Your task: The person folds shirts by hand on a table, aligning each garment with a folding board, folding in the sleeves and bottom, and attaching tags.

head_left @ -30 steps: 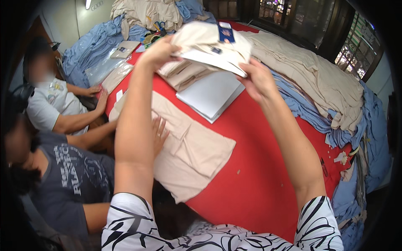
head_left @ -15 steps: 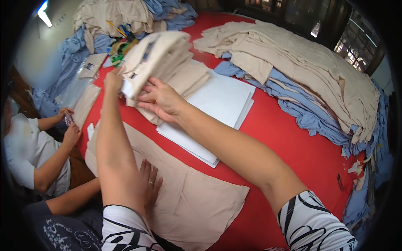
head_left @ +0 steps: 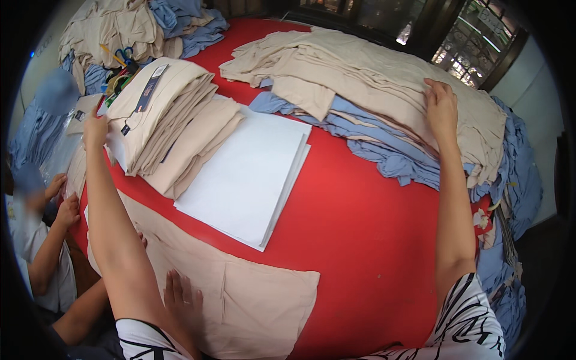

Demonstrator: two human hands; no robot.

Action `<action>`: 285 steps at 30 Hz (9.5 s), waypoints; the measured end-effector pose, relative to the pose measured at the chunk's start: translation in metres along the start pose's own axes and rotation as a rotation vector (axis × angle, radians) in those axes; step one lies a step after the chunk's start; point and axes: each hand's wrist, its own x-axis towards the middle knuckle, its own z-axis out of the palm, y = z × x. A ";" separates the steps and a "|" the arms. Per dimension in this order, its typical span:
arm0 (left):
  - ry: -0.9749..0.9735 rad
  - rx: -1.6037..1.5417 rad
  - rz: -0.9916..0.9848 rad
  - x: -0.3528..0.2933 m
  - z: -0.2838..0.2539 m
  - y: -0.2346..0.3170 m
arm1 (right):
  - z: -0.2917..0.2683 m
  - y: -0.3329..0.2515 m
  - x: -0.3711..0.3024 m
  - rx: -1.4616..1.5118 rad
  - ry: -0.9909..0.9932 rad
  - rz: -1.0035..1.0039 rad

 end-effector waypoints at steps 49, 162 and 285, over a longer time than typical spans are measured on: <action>-0.779 -1.619 -0.081 -0.480 -0.246 0.209 | -0.573 0.209 -0.386 1.325 0.093 0.540; -0.552 -0.470 0.385 -0.628 -0.113 0.219 | -0.362 0.245 -0.501 -0.014 -0.248 0.680; -0.411 -0.141 0.742 -0.705 -0.163 0.178 | -0.239 0.020 -0.353 0.760 -0.800 -0.008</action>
